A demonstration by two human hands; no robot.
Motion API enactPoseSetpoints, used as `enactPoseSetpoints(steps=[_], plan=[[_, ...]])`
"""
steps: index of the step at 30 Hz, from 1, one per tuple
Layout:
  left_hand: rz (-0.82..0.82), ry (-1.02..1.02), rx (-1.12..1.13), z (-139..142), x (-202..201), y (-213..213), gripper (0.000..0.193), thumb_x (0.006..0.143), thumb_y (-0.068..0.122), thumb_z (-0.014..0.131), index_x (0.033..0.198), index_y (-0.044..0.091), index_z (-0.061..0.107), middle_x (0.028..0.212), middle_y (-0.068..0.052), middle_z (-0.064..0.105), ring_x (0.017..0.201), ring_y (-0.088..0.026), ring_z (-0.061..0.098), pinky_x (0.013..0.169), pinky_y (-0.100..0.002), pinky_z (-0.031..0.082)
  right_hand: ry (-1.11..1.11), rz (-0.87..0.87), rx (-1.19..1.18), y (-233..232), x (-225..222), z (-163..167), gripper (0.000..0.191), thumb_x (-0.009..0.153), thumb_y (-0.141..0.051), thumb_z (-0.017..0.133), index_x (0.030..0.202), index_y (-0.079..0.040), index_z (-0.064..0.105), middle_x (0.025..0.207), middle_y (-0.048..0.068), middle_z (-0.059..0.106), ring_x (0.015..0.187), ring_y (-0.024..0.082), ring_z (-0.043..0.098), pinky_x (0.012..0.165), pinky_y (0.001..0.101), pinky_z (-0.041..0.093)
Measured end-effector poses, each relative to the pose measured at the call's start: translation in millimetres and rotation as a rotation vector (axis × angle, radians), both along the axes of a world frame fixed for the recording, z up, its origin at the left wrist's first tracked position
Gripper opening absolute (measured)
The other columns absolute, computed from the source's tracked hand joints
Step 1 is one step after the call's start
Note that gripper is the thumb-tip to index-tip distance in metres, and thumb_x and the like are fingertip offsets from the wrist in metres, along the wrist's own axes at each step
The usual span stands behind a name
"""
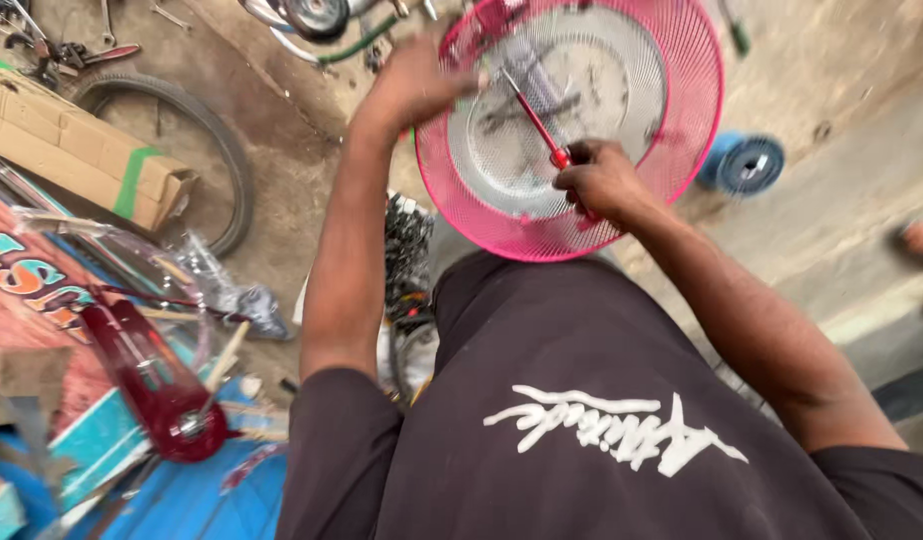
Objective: The person sits on the floor and uses a screwdriver to tighten screws on a pink wire basket. They then stand up, lift the basket, and attach it to the handlebars of a bicycle, securing it in place.
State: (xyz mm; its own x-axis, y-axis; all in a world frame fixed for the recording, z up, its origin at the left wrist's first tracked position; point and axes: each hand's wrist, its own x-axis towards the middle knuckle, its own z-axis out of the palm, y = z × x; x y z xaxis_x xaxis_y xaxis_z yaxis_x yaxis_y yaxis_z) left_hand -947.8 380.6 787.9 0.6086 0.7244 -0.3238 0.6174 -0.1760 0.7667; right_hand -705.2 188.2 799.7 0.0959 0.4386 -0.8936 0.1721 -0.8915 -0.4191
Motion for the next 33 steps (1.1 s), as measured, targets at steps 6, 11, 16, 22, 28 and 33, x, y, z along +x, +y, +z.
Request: enactPoseSetpoints(steps=[6, 11, 16, 22, 28, 33], plan=[[-0.031, -0.450, -0.487, -37, 14, 19, 0.065, 0.085, 0.025, 0.083, 0.140, 0.000, 0.061, 0.128, -0.016, 0.074, 0.115, -0.025, 0.072, 0.105, -0.036, 0.053, -0.590, 0.328, 0.784, -22, -7, 9, 0.047, 0.083, -0.016, 0.081, 0.124, 0.002, 0.065, 0.097, 0.021, 0.069, 0.085, 0.038, 0.067, 0.074, 0.0491, 0.053], [-0.177, -0.088, -0.081, -32, 21, 27, 0.053, 0.081, 0.020, 0.085, 0.127, 0.001, 0.069, 0.110, -0.019, 0.077, 0.103, -0.033, 0.075, 0.096, -0.042, 0.058, -0.723, 0.271, 0.744, -30, -12, 25, 0.038, 0.091, -0.013, 0.080, 0.126, -0.002, 0.069, 0.095, 0.019, 0.068, 0.085, 0.035, 0.067, 0.075, 0.0473, 0.053], [-0.133, 0.346, 0.282, -17, 41, 6, 0.059, 0.082, 0.009, 0.074, 0.138, 0.001, 0.055, 0.100, -0.022, 0.070, 0.086, -0.036, 0.072, 0.072, -0.046, 0.059, -0.455, -0.192, 0.607, -35, -17, 45, 0.036, 0.091, -0.012, 0.082, 0.124, -0.002, 0.072, 0.103, 0.014, 0.073, 0.088, 0.020, 0.072, 0.079, 0.0346, 0.059], [-0.015, 0.445, 0.852, -26, 70, -27, 0.054, 0.089, 0.011, 0.072, 0.134, 0.003, 0.045, 0.116, -0.017, 0.063, 0.090, -0.029, 0.069, 0.071, -0.040, 0.058, -0.100, -0.452, 0.476, -38, -15, 60, 0.036, 0.094, -0.004, 0.074, 0.130, 0.002, 0.067, 0.109, 0.007, 0.073, 0.094, 0.012, 0.070, 0.082, 0.0266, 0.058], [-0.049, 0.558, 0.900, -43, 64, -21, 0.078, 0.089, 0.019, 0.076, 0.151, 0.003, 0.030, 0.116, -0.017, 0.062, 0.086, -0.024, 0.068, 0.064, -0.037, 0.055, -0.276, -0.244, 0.607, -36, -24, 60, 0.037, 0.090, -0.004, 0.079, 0.125, -0.001, 0.070, 0.109, 0.009, 0.073, 0.097, 0.016, 0.070, 0.087, 0.0292, 0.058], [-0.052, 0.527, 0.914, -40, 64, -23, 0.100, 0.085, 0.037, 0.084, 0.157, 0.007, 0.022, 0.117, -0.018, 0.061, 0.085, -0.027, 0.067, 0.066, -0.041, 0.056, -0.449, -0.073, 0.728, -35, -20, 59, 0.038, 0.086, -0.005, 0.085, 0.121, -0.002, 0.071, 0.105, 0.013, 0.070, 0.093, 0.023, 0.071, 0.083, 0.0347, 0.058]])
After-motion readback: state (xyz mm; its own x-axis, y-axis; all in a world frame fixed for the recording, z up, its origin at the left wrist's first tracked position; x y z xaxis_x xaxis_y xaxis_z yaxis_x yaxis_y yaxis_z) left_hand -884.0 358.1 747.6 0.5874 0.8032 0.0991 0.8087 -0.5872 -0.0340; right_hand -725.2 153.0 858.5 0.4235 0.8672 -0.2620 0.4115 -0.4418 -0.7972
